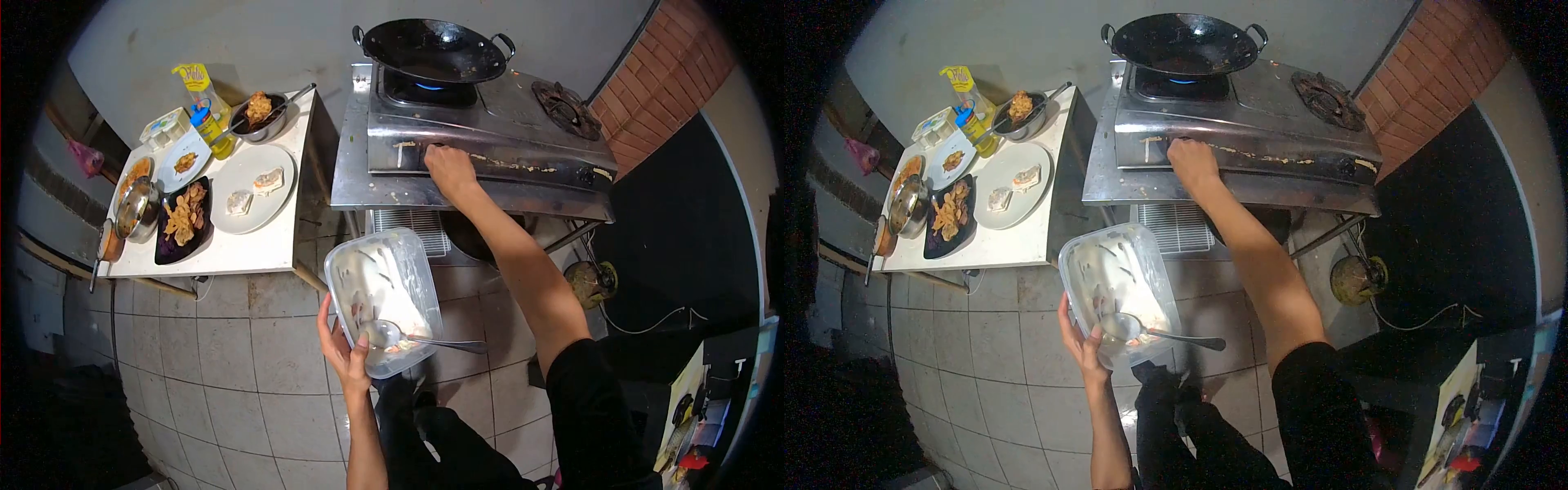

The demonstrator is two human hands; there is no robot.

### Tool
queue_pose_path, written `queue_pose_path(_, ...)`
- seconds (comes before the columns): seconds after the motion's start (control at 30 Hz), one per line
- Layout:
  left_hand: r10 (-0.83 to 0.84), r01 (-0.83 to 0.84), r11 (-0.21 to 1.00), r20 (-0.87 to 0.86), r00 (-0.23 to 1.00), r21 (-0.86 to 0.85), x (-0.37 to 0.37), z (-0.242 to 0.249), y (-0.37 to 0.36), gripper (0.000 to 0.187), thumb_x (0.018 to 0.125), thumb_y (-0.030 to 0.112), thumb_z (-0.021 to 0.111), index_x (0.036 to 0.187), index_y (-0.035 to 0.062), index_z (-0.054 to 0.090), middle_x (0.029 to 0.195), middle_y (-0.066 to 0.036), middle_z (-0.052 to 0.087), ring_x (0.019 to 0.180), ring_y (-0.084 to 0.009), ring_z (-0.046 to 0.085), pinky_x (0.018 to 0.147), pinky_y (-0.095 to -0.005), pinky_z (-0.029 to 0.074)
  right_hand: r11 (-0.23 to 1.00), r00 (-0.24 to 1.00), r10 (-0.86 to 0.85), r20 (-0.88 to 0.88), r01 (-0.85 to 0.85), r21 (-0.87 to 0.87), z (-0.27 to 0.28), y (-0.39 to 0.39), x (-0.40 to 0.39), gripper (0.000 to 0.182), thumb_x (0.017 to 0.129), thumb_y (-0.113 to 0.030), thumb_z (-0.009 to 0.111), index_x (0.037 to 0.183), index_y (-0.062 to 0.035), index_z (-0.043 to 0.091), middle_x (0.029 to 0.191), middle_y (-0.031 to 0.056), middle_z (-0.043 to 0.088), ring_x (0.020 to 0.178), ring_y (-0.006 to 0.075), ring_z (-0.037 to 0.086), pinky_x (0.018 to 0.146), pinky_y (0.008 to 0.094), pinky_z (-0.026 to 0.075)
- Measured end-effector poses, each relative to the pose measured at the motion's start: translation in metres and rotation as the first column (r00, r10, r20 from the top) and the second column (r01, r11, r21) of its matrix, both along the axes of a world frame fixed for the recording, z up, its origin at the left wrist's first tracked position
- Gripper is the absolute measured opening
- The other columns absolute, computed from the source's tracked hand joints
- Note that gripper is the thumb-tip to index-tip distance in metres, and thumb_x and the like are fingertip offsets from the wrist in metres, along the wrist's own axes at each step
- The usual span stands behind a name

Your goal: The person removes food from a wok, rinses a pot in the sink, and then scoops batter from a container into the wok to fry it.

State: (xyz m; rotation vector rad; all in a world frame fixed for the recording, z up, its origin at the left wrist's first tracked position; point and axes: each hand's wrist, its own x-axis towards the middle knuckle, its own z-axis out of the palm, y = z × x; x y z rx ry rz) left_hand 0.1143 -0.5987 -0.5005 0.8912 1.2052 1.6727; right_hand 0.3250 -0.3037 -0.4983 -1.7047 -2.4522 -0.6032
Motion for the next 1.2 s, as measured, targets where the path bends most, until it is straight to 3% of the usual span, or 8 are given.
queue_pose_path(0.8, -0.039, 0.039, 0.999, 0.011, 0.999, 0.013, 0.002, 0.008, 0.015, 0.092, 0.072, 0.038, 0.072, 0.144, -0.0004, 0.029, 0.125, -0.029, 0.052, 0.118, -0.0349, 0.053, 0.100, -0.0450, 0.040, 0.992, 0.978, -0.095, -0.186, 0.076, -0.106, 0.010, -0.007, -0.006, 0.016, 0.087, -0.007, 0.053, 0.086, 0.0019, 0.065, 0.087, 0.0197, 0.069, 0.079, 0.0333, 0.071, 0.067, 0.0411, 0.059)
queue_pose_path(1.2, -0.038, 0.038, 0.999, 0.005, 0.999, 0.011, 0.004, 0.010, 0.017, 0.092, 0.072, 0.039, 0.071, 0.143, -0.0012, 0.030, 0.126, -0.028, 0.051, 0.118, -0.0349, 0.053, 0.100, -0.0446, 0.041, 0.994, 0.982, -0.076, -0.171, 0.062, -0.089, 0.007, -0.006, -0.005, 0.015, 0.086, -0.006, 0.053, 0.087, 0.0024, 0.065, 0.086, 0.0202, 0.069, 0.079, 0.0344, 0.070, 0.067, 0.0424, 0.059)
